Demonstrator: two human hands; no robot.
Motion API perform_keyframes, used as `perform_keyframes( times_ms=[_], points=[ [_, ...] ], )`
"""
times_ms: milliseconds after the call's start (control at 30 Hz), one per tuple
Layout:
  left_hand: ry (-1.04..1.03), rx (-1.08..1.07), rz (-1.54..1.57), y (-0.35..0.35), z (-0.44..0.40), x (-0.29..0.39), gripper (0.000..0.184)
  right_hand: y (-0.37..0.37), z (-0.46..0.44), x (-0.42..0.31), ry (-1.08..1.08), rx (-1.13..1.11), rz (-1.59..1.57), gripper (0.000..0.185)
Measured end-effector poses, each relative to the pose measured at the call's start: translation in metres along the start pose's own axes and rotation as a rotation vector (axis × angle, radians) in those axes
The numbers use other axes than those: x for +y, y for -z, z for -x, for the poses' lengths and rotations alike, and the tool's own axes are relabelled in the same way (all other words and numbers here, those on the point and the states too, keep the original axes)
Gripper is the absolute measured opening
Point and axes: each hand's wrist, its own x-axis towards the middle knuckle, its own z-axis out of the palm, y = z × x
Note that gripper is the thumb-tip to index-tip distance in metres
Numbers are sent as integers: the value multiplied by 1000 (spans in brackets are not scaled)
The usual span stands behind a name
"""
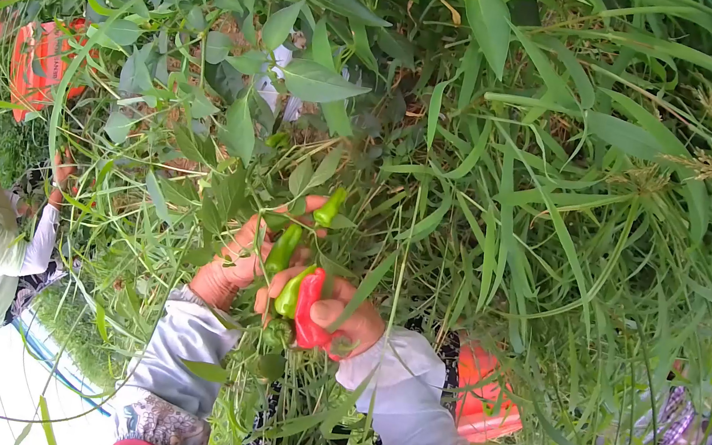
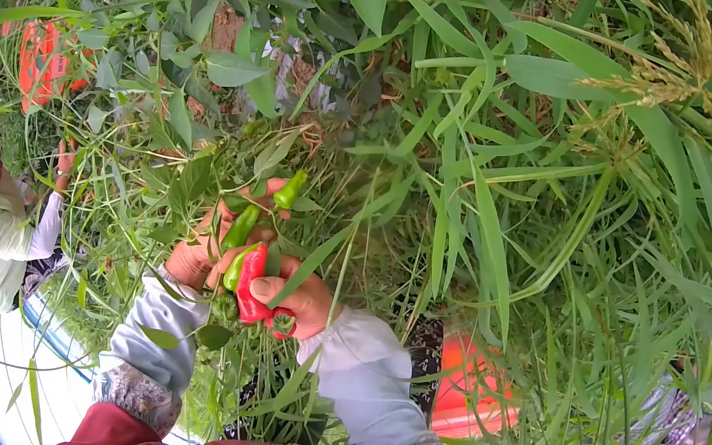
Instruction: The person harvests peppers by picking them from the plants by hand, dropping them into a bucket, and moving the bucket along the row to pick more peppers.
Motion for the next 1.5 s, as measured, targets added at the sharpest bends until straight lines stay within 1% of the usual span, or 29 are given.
perform_keyframes(
  times_ms=[33,67,100,167,200,233,300,333,367,433,500,567,633,700,767,833,867,900,967,1033,1100,1133,1167,1200,1233,1300,1367,1433,1500],
  points=[
    [23,-57,93,-4,4,5,88,-1,-1,0,-1,2,-3,54],
    [100,-78,97,7,6,-4,93,0,-2,0,12,-2,-2,54],
    [102,-76,97,9,8,-8,93,0,-2,0,24,-6,-1,54],
    [59,1,105,11,16,-11,75,2,-1,1,3,-7,-42,54],
    [-17,91,60,9,21,-15,46,4,-3,2,11,-16,-30,55],
    [-17,93,60,7,29,-17,46,6,-4,2,20,-23,-17,55],
    [7,427,-310,3,45,-13,26,8,-5,0,-6,-15,26,55],
    [151,474,-33,2,50,-5,29,8,-7,0,-30,-8,67,56],
    [156,479,-35,3,52,0,29,9,-8,2,-32,-9,61,56],
    [187,438,260,3,53,6,37,10,-10,2,-53,-10,79,55],
    [172,486,274,2,43,0,31,6,-7,-5,-80,-2,70,55],
    [72,277,126,-10,31,18,44,3,-5,-5,-110,24,54,55],
    [100,253,214,-8,36,16,47,9,-5,2,-55,-9,-42,52],
    [138,408,233,-13,49,19,46,11,-7,4,-60,-48,22,50],
    [203,339,144,-13,63,29,42,10,-7,4,-67,-91,86,48],
    [206,463,415,-17,82,20,38,5,-3,1,-159,-14,98,47],
    [173,555,430,-30,91,20,33,5,-4,0,-161,-17,96,47],
    [173,560,430,-35,99,14,33,6,-6,0,-189,-24,134,48],
    [-21,660,304,-40,113,2,28,9,-7,4,-221,-34,167,48],
    [1,700,321,-61,116,10,23,18,-6,10,-208,-41,204,47],
    [-199,767,-34,-74,123,5,24,16,-6,10,-225,-46,159,45],
    [-232,780,-324,-78,131,3,28,13,-6,7,-250,-41,194,45],
    [-230,782,-323,-81,132,7,28,10,-6,4,-275,-35,229,44],
    [-304,689,-613,-87,134,18,30,7,-4,1,-314,30,219,37],
    [-373,582,-901,-93,136,26,32,6,-4,2,-315,30,218,37],
    [-362,520,-946,-98,141,33,31,6,-5,2,-292,38,289,43],
    [-345,294,-1042,-98,154,33,29,14,-8,8,-293,-18,258,43],
    [-358,367,-1009,-98,148,34,28,12,-6,13,-301,-78,220,44],
    [-315,345,-995,-97,147,40,29,1,-5,11,-324,28,136,46]
  ],
)
